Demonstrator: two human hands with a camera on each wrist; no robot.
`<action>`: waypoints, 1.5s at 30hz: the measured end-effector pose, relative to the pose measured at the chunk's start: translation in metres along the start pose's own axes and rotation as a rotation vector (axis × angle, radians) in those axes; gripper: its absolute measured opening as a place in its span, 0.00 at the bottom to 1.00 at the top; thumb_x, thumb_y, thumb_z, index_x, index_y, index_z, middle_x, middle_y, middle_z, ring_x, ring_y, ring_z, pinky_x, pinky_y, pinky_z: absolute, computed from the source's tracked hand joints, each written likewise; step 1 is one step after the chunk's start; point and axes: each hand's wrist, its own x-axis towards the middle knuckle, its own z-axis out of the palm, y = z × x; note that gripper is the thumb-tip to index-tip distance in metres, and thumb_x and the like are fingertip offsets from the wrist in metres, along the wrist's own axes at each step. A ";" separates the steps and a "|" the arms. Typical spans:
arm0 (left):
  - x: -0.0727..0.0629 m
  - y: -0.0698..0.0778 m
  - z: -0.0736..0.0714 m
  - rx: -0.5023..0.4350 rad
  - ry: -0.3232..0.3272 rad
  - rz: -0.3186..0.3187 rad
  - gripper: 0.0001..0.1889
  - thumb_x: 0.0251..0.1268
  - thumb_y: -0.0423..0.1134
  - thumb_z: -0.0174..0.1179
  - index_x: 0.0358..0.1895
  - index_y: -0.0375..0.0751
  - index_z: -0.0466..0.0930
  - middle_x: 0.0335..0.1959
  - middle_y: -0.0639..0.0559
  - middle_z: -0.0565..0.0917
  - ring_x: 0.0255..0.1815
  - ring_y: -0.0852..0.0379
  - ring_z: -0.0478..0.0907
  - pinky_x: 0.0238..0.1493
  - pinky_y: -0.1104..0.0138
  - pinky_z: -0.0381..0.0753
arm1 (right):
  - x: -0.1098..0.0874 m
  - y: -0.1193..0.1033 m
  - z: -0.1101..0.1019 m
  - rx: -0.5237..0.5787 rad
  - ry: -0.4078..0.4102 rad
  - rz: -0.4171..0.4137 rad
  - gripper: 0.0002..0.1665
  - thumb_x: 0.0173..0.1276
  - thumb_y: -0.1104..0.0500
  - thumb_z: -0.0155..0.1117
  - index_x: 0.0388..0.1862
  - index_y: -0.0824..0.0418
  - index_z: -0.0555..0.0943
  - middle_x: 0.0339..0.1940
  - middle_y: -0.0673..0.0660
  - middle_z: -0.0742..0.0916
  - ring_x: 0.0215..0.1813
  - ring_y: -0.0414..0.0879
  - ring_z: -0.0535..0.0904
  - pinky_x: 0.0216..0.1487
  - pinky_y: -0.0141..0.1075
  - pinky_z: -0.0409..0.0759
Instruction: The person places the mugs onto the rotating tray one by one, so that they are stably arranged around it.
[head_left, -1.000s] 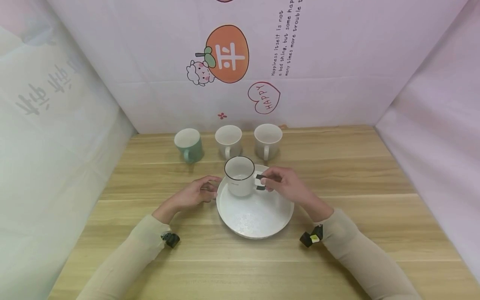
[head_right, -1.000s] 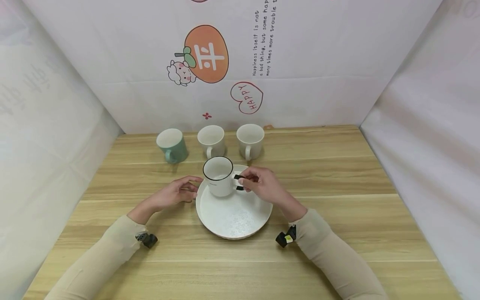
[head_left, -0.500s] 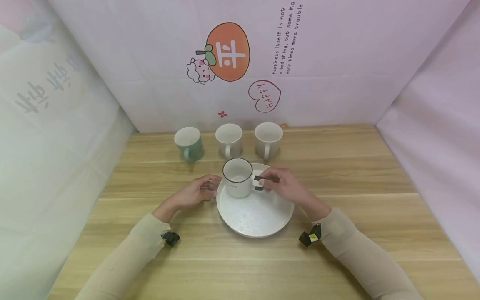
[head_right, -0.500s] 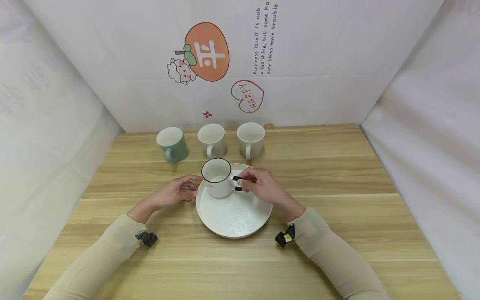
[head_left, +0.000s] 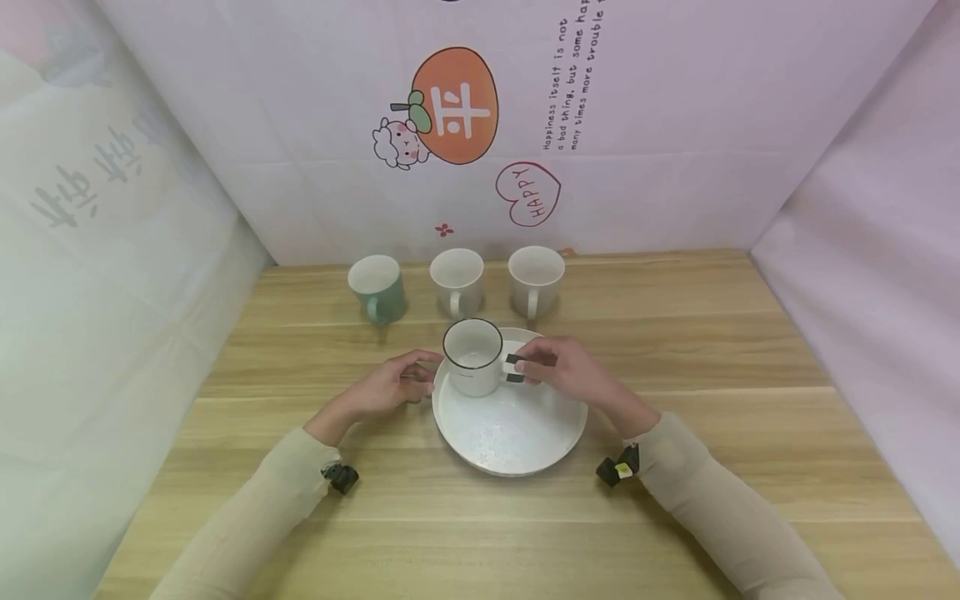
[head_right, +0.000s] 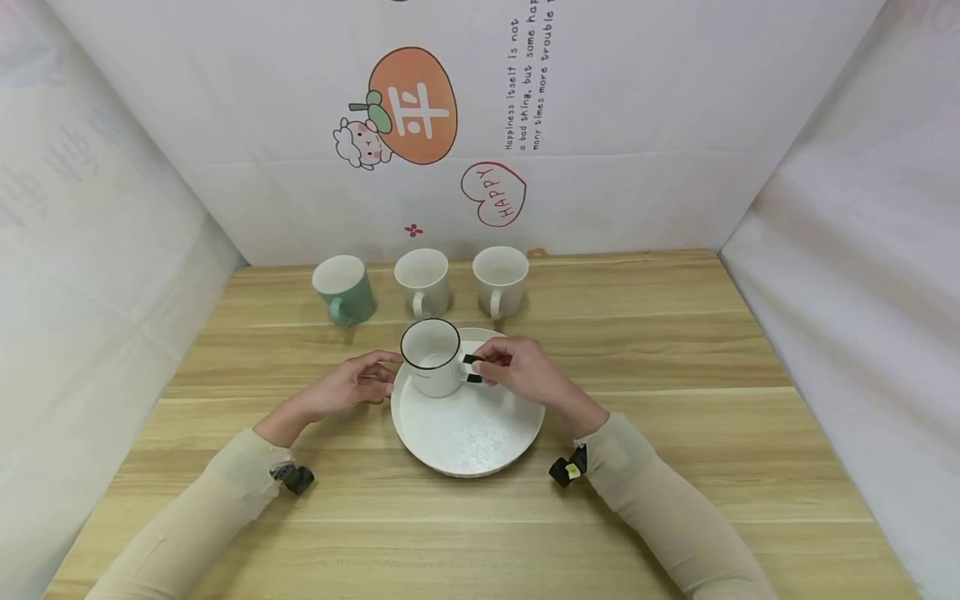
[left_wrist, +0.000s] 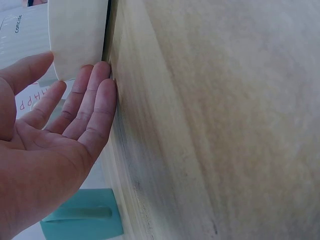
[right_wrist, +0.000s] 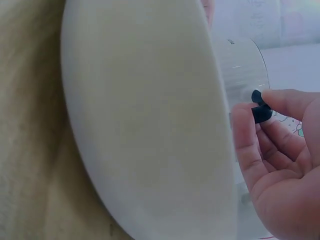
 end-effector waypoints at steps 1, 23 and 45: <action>0.000 0.000 0.000 0.001 0.000 -0.002 0.26 0.72 0.35 0.59 0.71 0.41 0.67 0.57 0.36 0.81 0.58 0.45 0.79 0.52 0.60 0.85 | 0.000 -0.001 0.000 -0.011 0.000 0.004 0.08 0.70 0.61 0.65 0.46 0.61 0.85 0.36 0.59 0.89 0.35 0.43 0.84 0.41 0.35 0.84; -0.001 -0.001 0.000 -0.011 0.004 -0.018 0.26 0.71 0.36 0.60 0.71 0.42 0.67 0.56 0.36 0.81 0.56 0.46 0.79 0.50 0.58 0.86 | 0.020 -0.009 -0.015 -0.161 -0.002 -0.085 0.12 0.69 0.64 0.63 0.51 0.62 0.84 0.47 0.62 0.89 0.39 0.46 0.87 0.42 0.36 0.85; -0.001 -0.001 -0.001 -0.016 -0.007 -0.004 0.26 0.72 0.35 0.58 0.71 0.42 0.67 0.58 0.35 0.80 0.58 0.46 0.79 0.50 0.60 0.86 | 0.029 -0.009 -0.018 -0.219 0.067 -0.054 0.15 0.69 0.60 0.64 0.53 0.59 0.83 0.48 0.59 0.90 0.40 0.46 0.87 0.44 0.39 0.84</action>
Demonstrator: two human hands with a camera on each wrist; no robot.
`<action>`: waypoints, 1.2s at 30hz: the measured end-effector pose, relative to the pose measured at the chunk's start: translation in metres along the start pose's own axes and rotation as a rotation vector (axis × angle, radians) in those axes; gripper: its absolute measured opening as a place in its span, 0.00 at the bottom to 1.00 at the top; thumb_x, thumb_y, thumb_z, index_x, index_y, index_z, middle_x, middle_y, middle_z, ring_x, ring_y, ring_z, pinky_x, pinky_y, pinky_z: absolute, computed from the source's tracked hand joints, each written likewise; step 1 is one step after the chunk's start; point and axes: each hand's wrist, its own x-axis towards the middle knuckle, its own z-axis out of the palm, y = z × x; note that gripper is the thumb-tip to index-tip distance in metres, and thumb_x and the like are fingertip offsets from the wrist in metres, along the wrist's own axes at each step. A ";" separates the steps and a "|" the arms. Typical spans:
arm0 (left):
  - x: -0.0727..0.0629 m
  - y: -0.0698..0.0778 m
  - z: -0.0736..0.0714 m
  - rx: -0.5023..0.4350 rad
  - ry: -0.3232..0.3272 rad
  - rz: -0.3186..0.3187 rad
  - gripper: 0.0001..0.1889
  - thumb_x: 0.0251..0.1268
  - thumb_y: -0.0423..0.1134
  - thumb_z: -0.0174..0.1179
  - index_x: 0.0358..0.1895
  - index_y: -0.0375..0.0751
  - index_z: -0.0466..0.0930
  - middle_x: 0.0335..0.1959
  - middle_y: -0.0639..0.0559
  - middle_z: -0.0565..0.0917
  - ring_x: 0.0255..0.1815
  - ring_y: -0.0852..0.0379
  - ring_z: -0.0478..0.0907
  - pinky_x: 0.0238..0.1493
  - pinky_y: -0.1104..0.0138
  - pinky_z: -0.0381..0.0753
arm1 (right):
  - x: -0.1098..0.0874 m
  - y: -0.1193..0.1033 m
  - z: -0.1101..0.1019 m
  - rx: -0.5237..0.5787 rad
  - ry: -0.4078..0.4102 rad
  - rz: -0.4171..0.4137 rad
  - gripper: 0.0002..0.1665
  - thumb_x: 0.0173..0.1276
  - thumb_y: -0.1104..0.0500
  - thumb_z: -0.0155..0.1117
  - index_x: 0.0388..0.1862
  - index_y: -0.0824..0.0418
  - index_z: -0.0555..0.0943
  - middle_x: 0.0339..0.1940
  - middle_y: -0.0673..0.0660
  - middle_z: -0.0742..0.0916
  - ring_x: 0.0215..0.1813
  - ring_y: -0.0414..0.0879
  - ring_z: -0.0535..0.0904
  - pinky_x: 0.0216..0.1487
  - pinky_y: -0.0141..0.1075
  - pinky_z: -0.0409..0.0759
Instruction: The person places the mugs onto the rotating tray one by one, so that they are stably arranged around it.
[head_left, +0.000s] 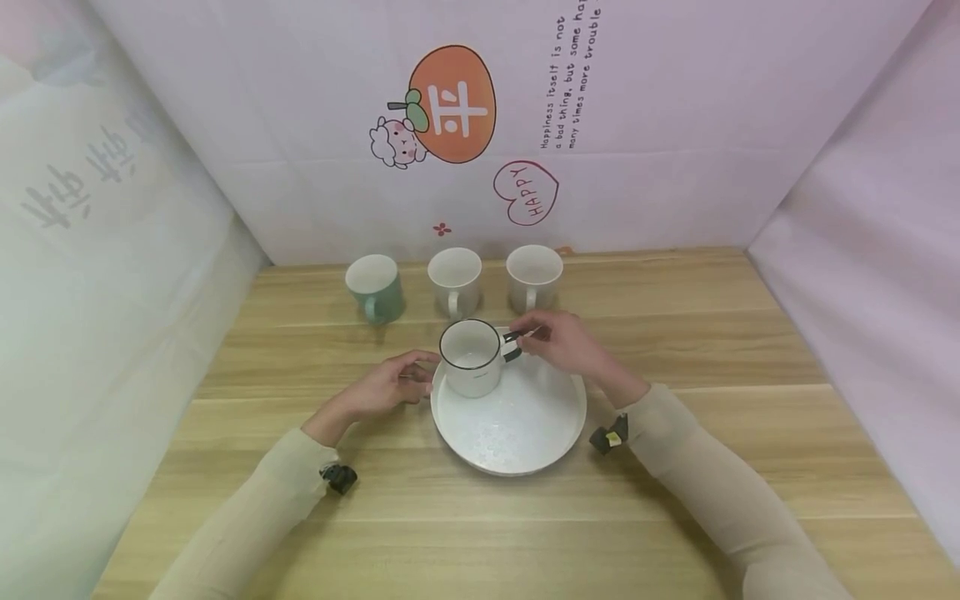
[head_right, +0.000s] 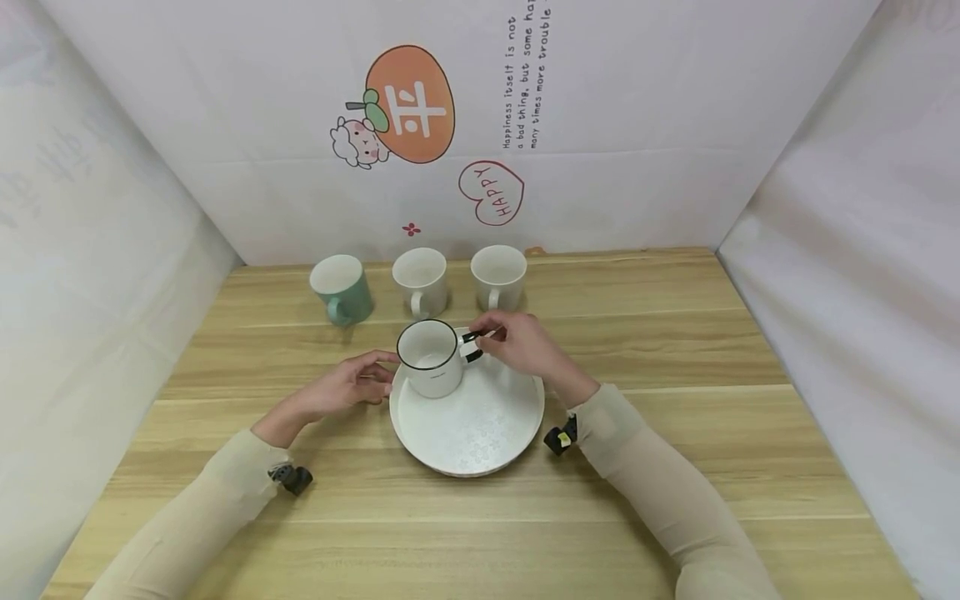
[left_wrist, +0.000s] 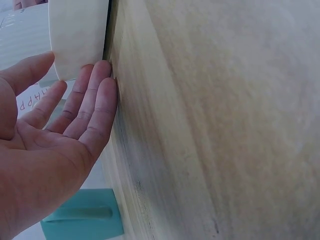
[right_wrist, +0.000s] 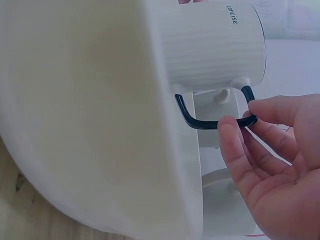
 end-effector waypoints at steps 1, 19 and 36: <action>0.000 0.000 0.000 -0.002 0.003 -0.007 0.26 0.71 0.35 0.59 0.71 0.43 0.67 0.58 0.35 0.81 0.58 0.46 0.79 0.50 0.60 0.86 | 0.001 0.000 0.000 -0.008 0.003 -0.004 0.14 0.69 0.60 0.64 0.53 0.59 0.83 0.47 0.59 0.90 0.40 0.47 0.87 0.45 0.40 0.84; -0.003 0.004 0.003 -0.004 0.012 -0.016 0.25 0.72 0.35 0.59 0.70 0.42 0.67 0.58 0.35 0.80 0.59 0.45 0.78 0.52 0.57 0.86 | 0.016 -0.004 0.001 -0.026 0.005 0.002 0.15 0.71 0.60 0.64 0.55 0.58 0.84 0.51 0.59 0.90 0.50 0.53 0.87 0.56 0.47 0.84; -0.004 0.006 0.004 0.003 -0.001 0.017 0.27 0.73 0.35 0.58 0.72 0.37 0.65 0.61 0.31 0.77 0.64 0.36 0.75 0.54 0.53 0.85 | 0.010 0.011 -0.012 0.051 -0.002 0.012 0.21 0.71 0.61 0.63 0.61 0.62 0.79 0.55 0.59 0.87 0.53 0.52 0.85 0.53 0.42 0.85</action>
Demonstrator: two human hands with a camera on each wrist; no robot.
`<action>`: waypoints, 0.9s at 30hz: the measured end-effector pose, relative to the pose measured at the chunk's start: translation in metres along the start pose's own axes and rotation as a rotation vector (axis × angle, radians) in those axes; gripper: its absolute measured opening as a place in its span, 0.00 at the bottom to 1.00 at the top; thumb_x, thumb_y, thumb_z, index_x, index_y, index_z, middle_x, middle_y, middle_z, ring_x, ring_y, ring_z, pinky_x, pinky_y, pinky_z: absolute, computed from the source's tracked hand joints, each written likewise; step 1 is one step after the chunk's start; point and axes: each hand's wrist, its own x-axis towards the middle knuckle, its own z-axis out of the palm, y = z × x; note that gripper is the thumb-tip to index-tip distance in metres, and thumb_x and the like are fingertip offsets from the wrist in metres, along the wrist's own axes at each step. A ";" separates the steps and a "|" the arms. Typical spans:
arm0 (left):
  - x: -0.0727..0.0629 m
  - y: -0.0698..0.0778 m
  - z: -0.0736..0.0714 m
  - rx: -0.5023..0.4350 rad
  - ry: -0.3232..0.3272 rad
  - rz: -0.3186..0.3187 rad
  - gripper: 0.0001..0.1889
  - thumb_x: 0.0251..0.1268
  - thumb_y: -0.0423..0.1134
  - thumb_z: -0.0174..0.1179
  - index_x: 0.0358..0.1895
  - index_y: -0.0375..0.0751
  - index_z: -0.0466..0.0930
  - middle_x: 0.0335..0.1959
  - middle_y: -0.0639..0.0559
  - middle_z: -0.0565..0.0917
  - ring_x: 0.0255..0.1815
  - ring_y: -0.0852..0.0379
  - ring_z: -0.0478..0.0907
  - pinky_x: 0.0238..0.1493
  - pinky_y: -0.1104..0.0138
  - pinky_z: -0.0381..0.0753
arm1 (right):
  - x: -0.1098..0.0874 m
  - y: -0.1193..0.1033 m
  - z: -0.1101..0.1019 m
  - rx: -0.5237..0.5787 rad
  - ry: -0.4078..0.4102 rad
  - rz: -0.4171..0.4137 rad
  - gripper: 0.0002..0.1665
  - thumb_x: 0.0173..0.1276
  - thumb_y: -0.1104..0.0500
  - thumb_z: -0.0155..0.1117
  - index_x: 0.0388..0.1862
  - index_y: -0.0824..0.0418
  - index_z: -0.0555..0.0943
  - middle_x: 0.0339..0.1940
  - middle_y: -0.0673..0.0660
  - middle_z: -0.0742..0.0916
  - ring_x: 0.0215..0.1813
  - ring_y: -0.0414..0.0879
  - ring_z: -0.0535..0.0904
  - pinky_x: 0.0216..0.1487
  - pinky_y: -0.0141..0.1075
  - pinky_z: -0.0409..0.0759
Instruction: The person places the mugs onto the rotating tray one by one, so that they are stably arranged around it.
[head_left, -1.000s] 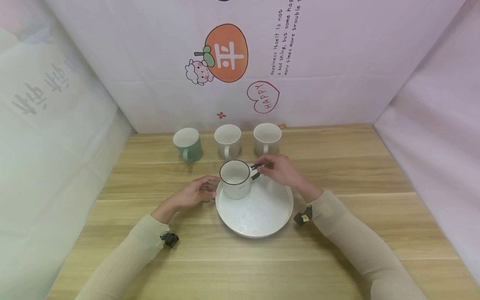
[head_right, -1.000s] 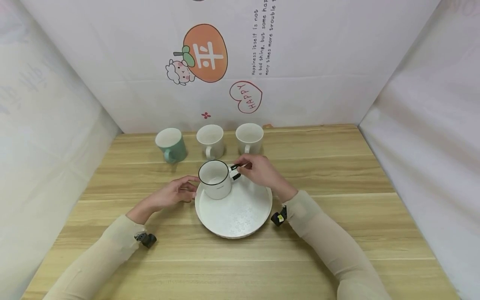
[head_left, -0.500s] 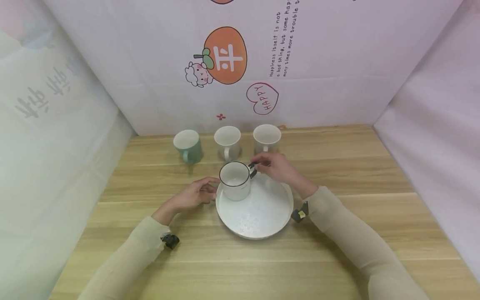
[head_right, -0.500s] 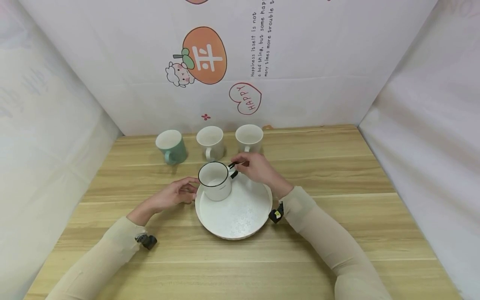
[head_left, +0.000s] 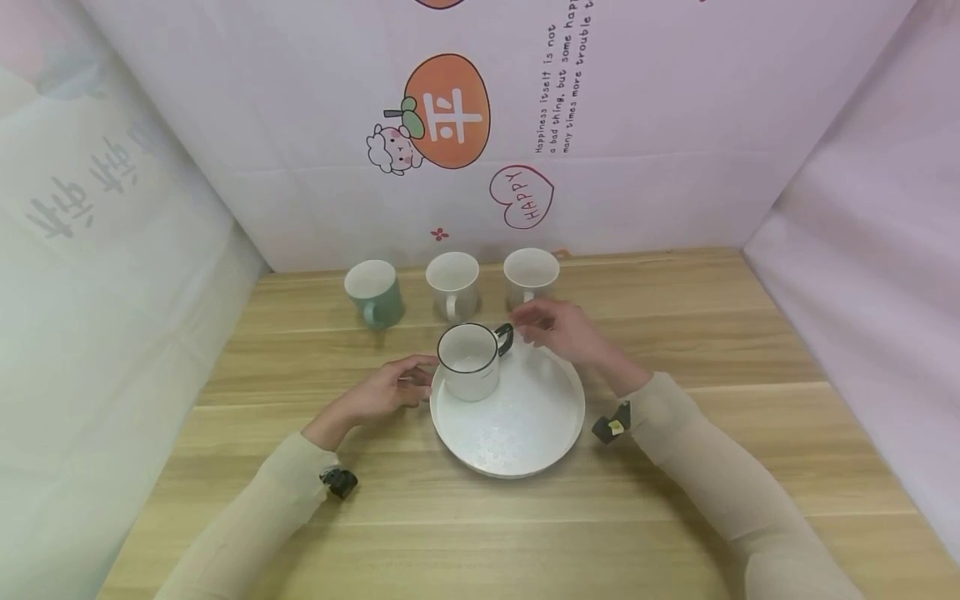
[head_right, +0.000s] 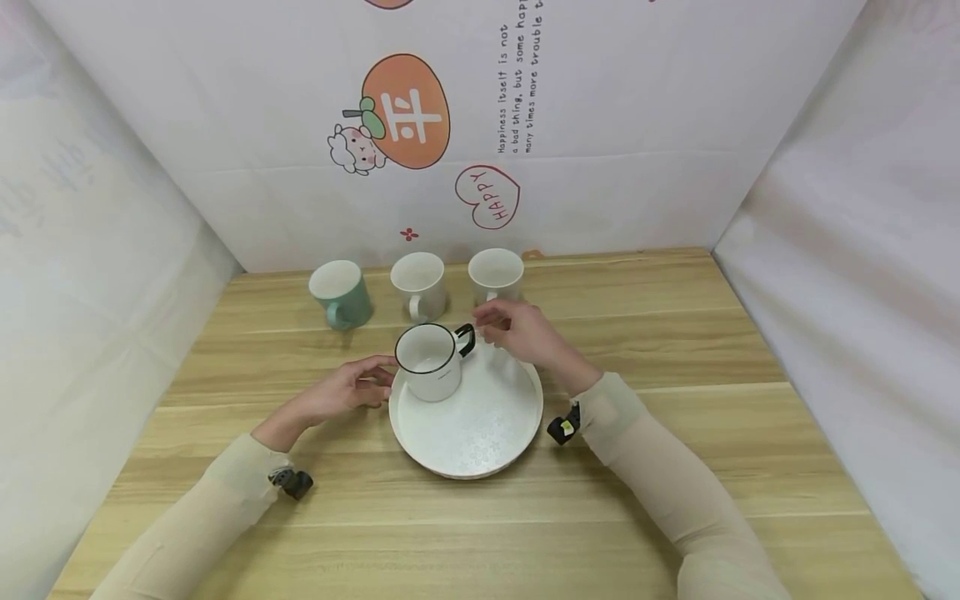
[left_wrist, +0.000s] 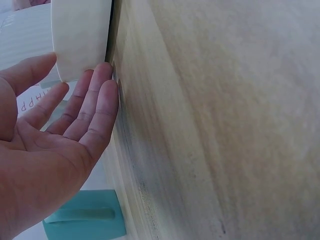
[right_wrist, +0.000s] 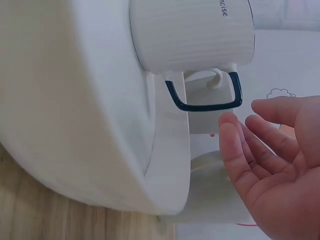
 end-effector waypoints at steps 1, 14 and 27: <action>0.000 0.000 0.000 -0.001 0.000 -0.001 0.27 0.73 0.35 0.58 0.72 0.37 0.65 0.62 0.31 0.77 0.64 0.36 0.75 0.54 0.53 0.85 | -0.001 0.000 -0.002 0.014 0.003 0.001 0.21 0.71 0.61 0.63 0.61 0.62 0.79 0.55 0.59 0.87 0.52 0.53 0.85 0.52 0.42 0.86; -0.003 0.000 -0.001 0.009 0.000 -0.005 0.26 0.71 0.34 0.59 0.70 0.37 0.67 0.60 0.33 0.78 0.62 0.40 0.77 0.53 0.54 0.86 | -0.012 0.002 -0.021 0.067 0.050 0.049 0.20 0.72 0.57 0.62 0.61 0.58 0.80 0.55 0.59 0.87 0.51 0.53 0.84 0.54 0.43 0.83; -0.005 0.000 -0.001 -0.007 0.001 -0.025 0.24 0.71 0.35 0.60 0.67 0.33 0.68 0.60 0.31 0.79 0.63 0.38 0.77 0.54 0.54 0.85 | -0.014 0.013 -0.029 0.198 0.047 0.055 0.21 0.71 0.62 0.64 0.62 0.65 0.79 0.56 0.66 0.85 0.49 0.57 0.85 0.46 0.37 0.87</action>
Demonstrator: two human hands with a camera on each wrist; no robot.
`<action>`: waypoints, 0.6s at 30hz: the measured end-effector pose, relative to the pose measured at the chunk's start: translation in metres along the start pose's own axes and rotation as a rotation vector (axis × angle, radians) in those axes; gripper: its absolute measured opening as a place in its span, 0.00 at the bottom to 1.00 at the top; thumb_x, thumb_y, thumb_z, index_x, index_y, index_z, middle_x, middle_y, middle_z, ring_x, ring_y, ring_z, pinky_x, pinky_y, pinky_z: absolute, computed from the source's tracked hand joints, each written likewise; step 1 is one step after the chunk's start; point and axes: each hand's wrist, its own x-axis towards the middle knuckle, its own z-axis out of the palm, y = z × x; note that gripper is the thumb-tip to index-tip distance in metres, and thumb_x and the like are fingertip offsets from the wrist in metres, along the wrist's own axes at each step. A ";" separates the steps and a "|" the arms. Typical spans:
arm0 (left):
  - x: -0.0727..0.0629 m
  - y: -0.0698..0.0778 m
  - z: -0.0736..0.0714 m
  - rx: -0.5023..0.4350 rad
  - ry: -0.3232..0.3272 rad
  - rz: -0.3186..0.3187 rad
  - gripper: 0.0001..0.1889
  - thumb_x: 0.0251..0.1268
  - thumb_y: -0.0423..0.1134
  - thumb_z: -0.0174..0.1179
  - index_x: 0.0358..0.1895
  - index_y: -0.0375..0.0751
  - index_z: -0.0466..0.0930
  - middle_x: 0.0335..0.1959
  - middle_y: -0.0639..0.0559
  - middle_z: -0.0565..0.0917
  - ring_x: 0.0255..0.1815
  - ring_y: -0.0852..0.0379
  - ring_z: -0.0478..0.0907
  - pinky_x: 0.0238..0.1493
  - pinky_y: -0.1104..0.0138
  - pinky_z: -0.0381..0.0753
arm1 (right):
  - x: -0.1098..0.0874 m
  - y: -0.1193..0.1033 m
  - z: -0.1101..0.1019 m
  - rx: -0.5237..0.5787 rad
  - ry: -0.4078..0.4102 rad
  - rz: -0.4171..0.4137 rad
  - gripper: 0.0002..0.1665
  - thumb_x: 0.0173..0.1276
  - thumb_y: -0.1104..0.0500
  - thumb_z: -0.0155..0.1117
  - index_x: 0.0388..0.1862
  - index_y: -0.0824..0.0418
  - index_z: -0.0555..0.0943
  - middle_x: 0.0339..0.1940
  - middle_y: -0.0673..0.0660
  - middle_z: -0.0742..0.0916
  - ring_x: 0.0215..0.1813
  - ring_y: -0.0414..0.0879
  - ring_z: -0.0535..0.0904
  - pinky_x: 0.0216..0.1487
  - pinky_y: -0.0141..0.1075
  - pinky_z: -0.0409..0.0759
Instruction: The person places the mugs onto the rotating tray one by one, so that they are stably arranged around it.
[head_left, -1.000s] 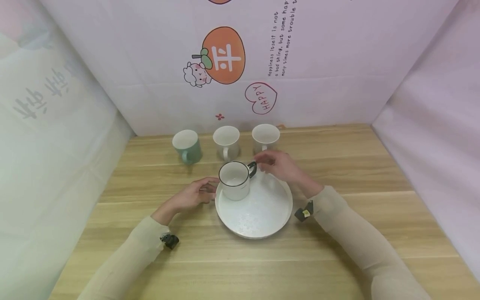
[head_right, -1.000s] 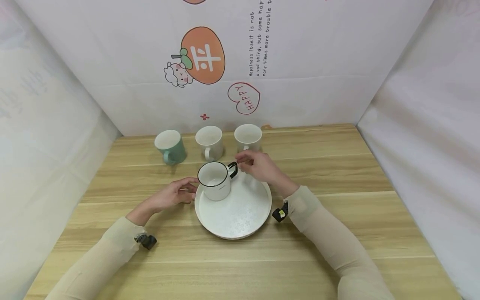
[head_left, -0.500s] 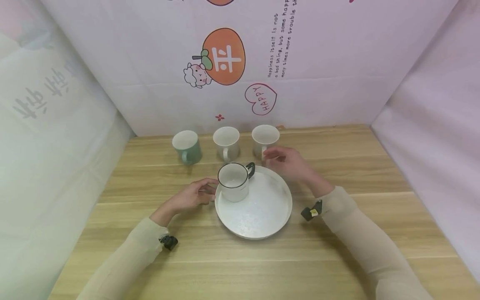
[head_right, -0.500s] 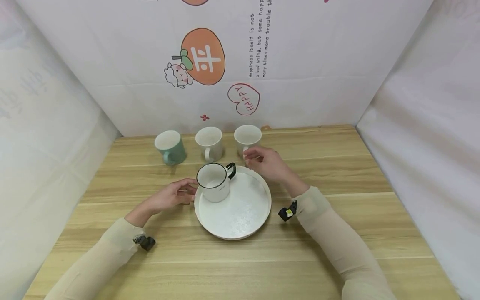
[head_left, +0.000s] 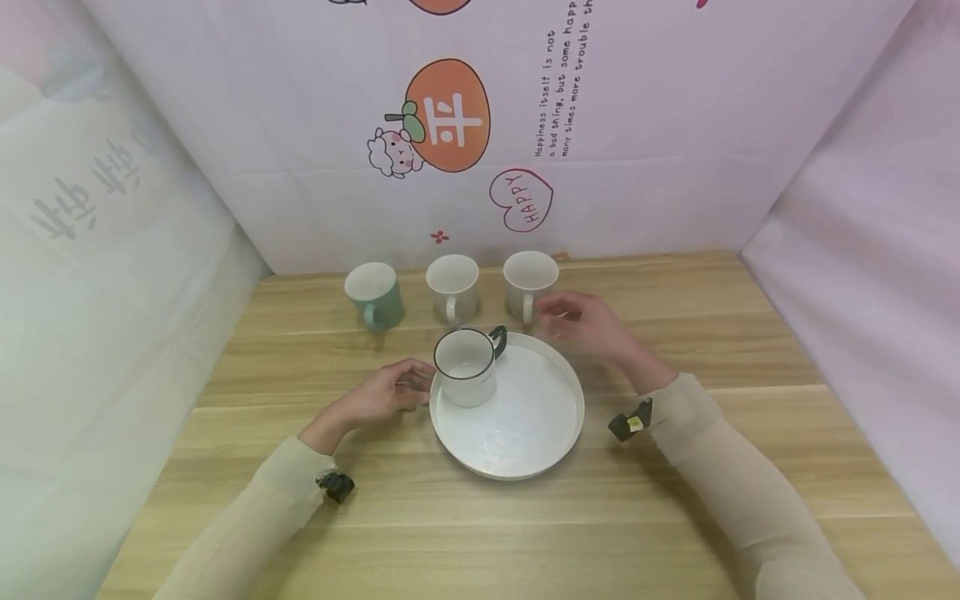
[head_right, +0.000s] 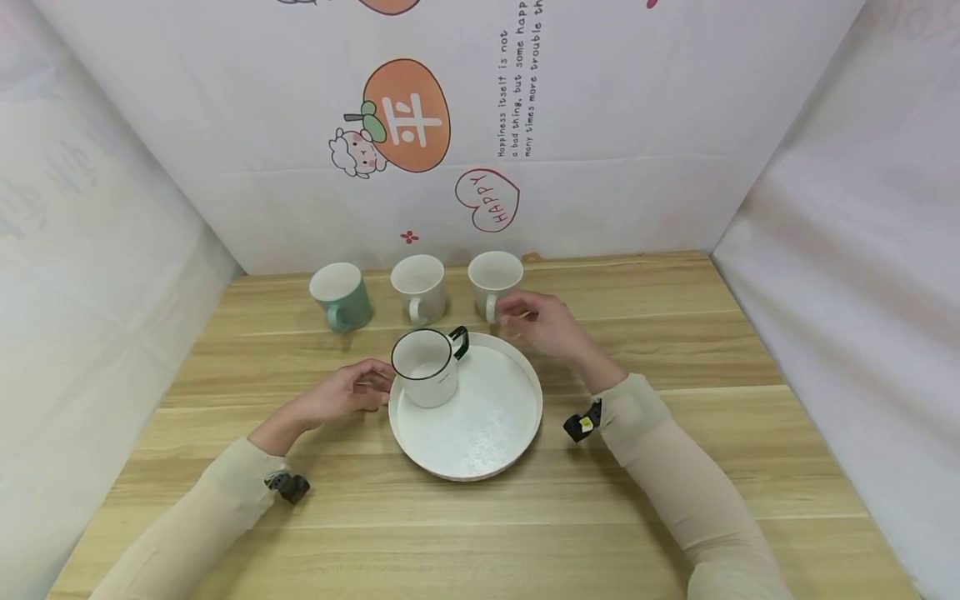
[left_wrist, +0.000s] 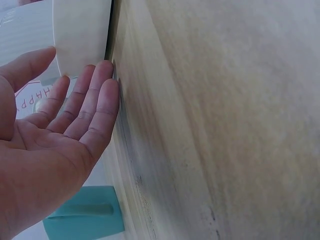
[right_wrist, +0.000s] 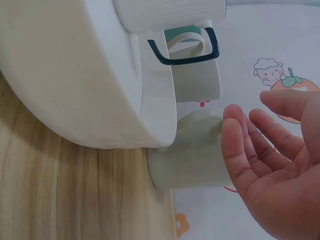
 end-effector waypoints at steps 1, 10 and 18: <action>0.000 0.000 0.000 -0.002 0.000 0.000 0.24 0.71 0.35 0.60 0.67 0.33 0.68 0.60 0.31 0.79 0.63 0.38 0.77 0.54 0.54 0.85 | 0.000 0.001 -0.001 0.002 0.002 0.002 0.21 0.71 0.62 0.64 0.62 0.65 0.79 0.56 0.66 0.85 0.49 0.57 0.85 0.46 0.37 0.87; 0.002 -0.002 0.000 0.035 -0.009 0.021 0.27 0.73 0.36 0.58 0.72 0.35 0.66 0.60 0.33 0.79 0.61 0.42 0.79 0.52 0.58 0.86 | 0.003 0.004 -0.004 0.012 0.024 0.070 0.21 0.73 0.58 0.62 0.62 0.66 0.78 0.52 0.66 0.86 0.45 0.52 0.84 0.44 0.38 0.87; 0.001 0.000 0.001 0.010 -0.008 0.001 0.25 0.72 0.35 0.59 0.70 0.36 0.68 0.61 0.35 0.79 0.62 0.42 0.78 0.53 0.57 0.86 | 0.007 0.008 -0.006 0.024 0.031 0.111 0.22 0.75 0.57 0.60 0.63 0.67 0.77 0.54 0.68 0.85 0.47 0.56 0.84 0.47 0.43 0.87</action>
